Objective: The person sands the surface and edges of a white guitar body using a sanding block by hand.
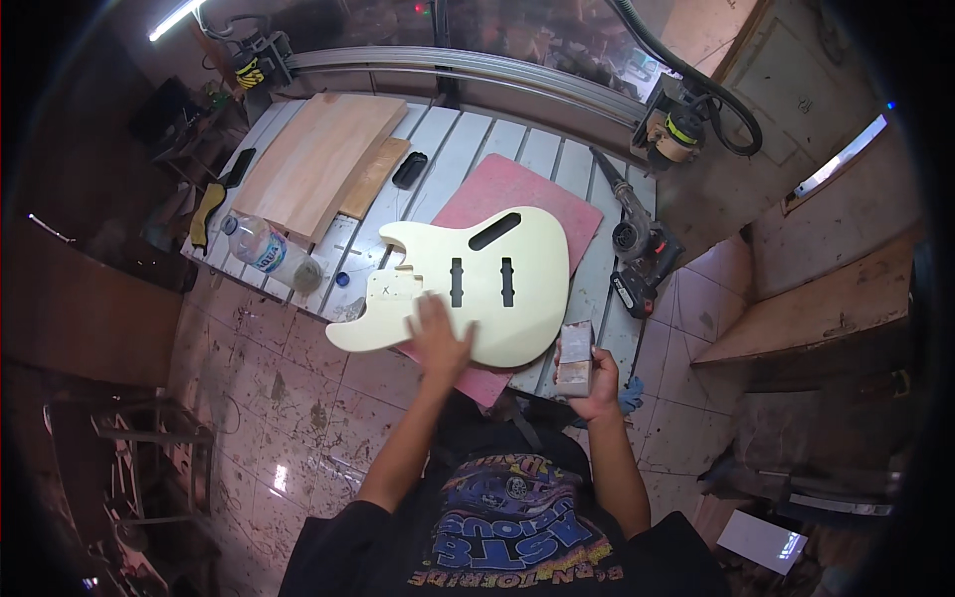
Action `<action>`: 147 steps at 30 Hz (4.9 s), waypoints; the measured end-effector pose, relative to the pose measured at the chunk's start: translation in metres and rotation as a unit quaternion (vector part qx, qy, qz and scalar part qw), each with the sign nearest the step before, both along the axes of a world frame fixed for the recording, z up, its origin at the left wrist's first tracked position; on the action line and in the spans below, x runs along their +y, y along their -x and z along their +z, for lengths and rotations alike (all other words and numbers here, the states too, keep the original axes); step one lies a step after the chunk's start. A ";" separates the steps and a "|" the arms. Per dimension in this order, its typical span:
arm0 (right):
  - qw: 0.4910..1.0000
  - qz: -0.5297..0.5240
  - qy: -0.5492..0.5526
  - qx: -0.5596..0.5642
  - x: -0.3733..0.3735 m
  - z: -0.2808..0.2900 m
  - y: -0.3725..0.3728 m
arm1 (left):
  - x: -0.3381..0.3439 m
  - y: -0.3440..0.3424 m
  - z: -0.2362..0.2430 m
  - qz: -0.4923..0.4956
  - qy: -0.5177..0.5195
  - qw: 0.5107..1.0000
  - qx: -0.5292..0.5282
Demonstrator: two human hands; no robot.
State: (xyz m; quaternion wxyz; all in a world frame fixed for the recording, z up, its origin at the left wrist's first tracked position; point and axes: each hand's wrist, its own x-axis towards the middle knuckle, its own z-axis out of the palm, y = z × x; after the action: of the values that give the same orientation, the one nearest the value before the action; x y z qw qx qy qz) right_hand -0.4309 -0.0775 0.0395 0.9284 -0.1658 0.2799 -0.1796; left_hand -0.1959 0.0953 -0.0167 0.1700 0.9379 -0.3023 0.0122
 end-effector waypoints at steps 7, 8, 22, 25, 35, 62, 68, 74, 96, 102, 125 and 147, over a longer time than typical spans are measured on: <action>1.000 0.020 0.021 0.000 0.003 0.010 -0.012 | -0.028 0.023 0.007 -0.173 -0.006 0.985 0.023; 1.000 0.011 0.026 0.001 0.002 0.015 -0.010 | -0.015 0.008 0.003 -0.147 -0.015 0.989 0.025; 0.997 -0.082 -0.008 -0.005 -0.010 0.008 0.047 | 0.005 -0.030 -0.004 0.056 -0.050 0.997 0.010; 0.997 -0.071 -0.020 -0.003 -0.005 0.016 0.033 | -0.049 0.045 0.006 -0.157 -0.021 0.986 0.044; 0.995 -0.043 -0.035 -0.082 0.004 0.042 0.020 | -0.068 0.103 0.037 -0.299 0.198 0.782 0.510; 0.881 0.000 0.429 0.202 0.037 0.067 -0.016 | -0.029 0.087 0.098 -0.103 0.463 0.633 0.612; 0.911 -0.026 0.365 0.191 0.038 0.067 -0.019 | -0.031 0.095 0.098 -0.131 0.455 0.676 0.565; 0.923 -0.016 0.348 0.163 0.040 0.070 -0.021 | -0.031 0.094 0.099 -0.165 0.470 0.698 0.514; 0.926 0.023 0.344 0.151 0.039 0.063 -0.017 | -0.028 0.097 0.096 -0.131 0.459 0.683 0.553; 0.936 0.014 0.319 0.145 0.039 0.062 -0.015 | -0.029 0.099 0.091 -0.134 0.467 0.663 0.569; 0.933 0.026 0.327 0.151 0.040 0.060 -0.011 | -0.033 0.102 0.093 -0.121 0.494 0.647 0.568; 0.957 0.006 0.271 0.106 0.041 0.070 -0.007 | -0.023 0.102 0.092 -0.130 0.427 0.663 0.601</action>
State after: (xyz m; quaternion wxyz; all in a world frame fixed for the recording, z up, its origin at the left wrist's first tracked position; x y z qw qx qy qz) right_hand -0.4244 -0.0360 0.1094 0.8146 -0.4307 0.3169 -0.2249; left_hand -0.2984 0.0728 0.0748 0.6965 0.5170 -0.2146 -0.4490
